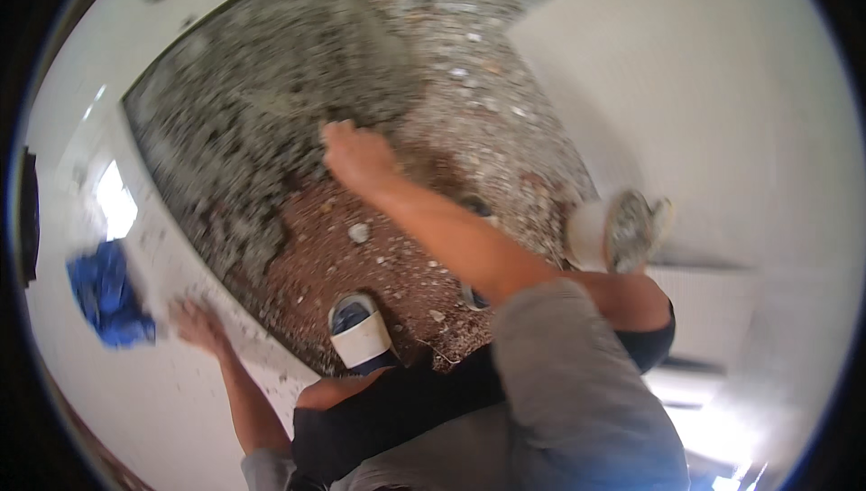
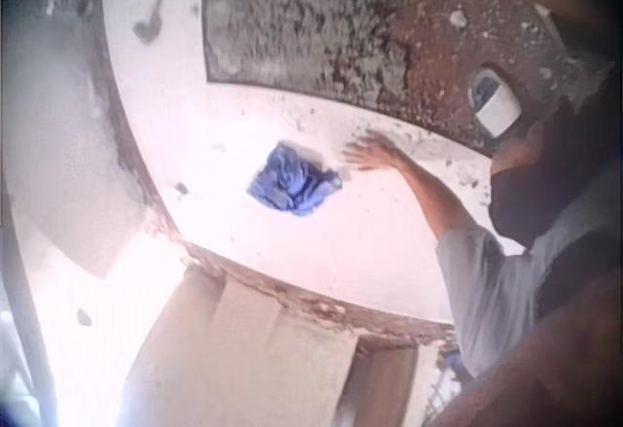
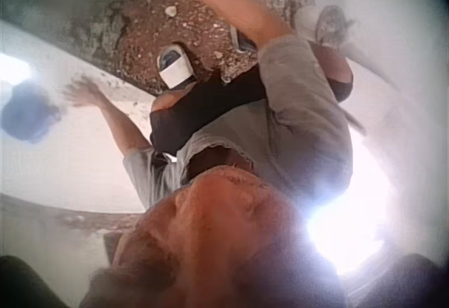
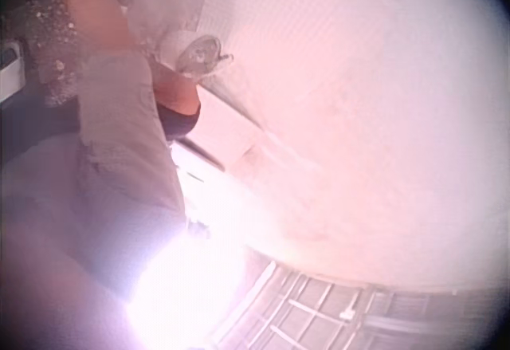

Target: The person places a large white tile onto a prepared bed of cement on the floor, taps it with a rubber mallet to level it, and then spreads additional cement with a trowel to prepare the adjacent area for the next tile.

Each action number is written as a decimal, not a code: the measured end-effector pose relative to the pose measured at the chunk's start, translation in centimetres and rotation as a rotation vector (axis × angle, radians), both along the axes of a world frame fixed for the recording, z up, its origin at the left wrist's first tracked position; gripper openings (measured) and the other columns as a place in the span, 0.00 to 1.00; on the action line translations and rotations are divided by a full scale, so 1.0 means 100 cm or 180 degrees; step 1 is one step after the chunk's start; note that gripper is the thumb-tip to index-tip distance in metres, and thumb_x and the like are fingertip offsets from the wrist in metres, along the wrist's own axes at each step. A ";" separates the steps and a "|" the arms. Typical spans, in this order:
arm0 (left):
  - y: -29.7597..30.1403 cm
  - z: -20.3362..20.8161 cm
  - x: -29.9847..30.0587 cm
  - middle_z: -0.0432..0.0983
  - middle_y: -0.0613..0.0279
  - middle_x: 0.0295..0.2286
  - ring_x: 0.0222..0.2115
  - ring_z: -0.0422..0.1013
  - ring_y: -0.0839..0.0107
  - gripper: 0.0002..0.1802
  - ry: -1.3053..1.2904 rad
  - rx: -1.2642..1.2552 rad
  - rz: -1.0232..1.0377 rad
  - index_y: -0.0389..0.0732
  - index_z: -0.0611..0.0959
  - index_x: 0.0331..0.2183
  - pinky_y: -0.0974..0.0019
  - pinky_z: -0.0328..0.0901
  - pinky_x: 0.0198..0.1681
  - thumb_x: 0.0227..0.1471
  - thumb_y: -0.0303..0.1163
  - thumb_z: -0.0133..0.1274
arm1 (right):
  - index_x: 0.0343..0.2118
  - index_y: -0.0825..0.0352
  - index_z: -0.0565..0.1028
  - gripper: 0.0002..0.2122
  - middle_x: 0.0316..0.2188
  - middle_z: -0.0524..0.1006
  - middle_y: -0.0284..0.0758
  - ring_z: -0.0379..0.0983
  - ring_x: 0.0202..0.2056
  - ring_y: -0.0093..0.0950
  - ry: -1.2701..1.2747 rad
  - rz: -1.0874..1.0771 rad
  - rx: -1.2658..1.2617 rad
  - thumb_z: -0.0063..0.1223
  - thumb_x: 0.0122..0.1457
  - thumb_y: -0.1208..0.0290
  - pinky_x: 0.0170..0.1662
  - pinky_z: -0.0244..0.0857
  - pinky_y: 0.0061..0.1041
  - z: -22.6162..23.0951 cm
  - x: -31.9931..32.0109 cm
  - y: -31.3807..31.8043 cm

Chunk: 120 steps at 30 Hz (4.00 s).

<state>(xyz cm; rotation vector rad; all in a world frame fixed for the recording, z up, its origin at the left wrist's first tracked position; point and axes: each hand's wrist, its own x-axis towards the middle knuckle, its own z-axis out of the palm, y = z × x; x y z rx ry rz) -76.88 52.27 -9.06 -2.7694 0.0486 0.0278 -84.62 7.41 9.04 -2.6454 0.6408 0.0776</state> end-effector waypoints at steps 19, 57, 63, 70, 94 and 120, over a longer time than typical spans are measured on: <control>-0.014 0.019 0.013 0.44 0.67 0.63 0.64 0.42 0.64 0.35 0.0075 0.1045 0.0174 0.54 0.56 0.62 0.46 0.38 0.63 0.59 0.60 0.28 | 0.49 0.66 0.70 0.19 0.35 0.77 0.38 0.74 0.30 0.31 0.0633 -0.1340 -0.0551 0.48 0.55 0.64 0.35 0.71 0.33 0.173 -0.276 -0.119; -0.584 0.252 -0.131 0.68 0.54 0.52 0.52 0.65 0.54 0.23 0.2426 -0.1575 -0.3763 0.42 0.73 0.51 0.57 0.59 0.55 0.63 0.41 0.31 | 0.31 0.68 0.69 0.17 0.25 0.74 0.47 0.72 0.32 0.48 0.2287 -0.3375 -0.1357 0.61 0.47 0.61 0.35 0.63 0.44 0.293 -0.687 -0.154; -0.678 0.260 -0.333 0.69 0.46 0.33 0.36 0.68 0.53 0.37 0.4473 -0.2270 -0.4358 0.34 0.73 0.47 0.54 0.66 0.48 0.62 0.55 0.20 | 0.34 0.71 0.70 0.16 0.26 0.71 0.38 0.66 0.30 0.34 -0.0268 -0.4139 -0.1172 0.56 0.56 0.60 0.35 0.61 0.34 0.140 -0.752 -0.141; -0.682 0.225 -0.437 0.75 0.44 0.30 0.38 0.73 0.53 0.41 0.4542 -0.3337 -0.3052 0.31 0.76 0.39 0.53 0.64 0.47 0.60 0.59 0.22 | 0.37 0.71 0.73 0.14 0.27 0.75 0.34 0.69 0.25 0.21 -0.0944 -0.5144 -0.0182 0.52 0.58 0.62 0.26 0.61 0.22 0.058 -0.792 -0.129; -0.643 0.202 -0.443 0.74 0.35 0.36 0.42 0.70 0.45 0.35 0.5232 -0.4214 -0.1645 0.27 0.75 0.41 0.54 0.62 0.48 0.61 0.53 0.33 | 0.27 0.67 0.78 0.13 0.23 0.73 0.33 0.66 0.23 0.23 -0.0825 -0.4932 -0.0299 0.51 0.54 0.61 0.29 0.62 0.26 0.095 -0.780 -0.141; -0.640 0.197 -0.475 0.56 0.51 0.53 0.53 0.54 0.59 0.30 0.5145 -0.5347 -0.2114 0.33 0.61 0.54 0.59 0.50 0.57 0.63 0.48 0.26 | 0.42 0.69 0.71 0.11 0.35 0.73 0.39 0.75 0.29 0.30 0.2229 -0.3650 0.0280 0.46 0.59 0.70 0.31 0.73 0.26 0.244 -0.624 -0.141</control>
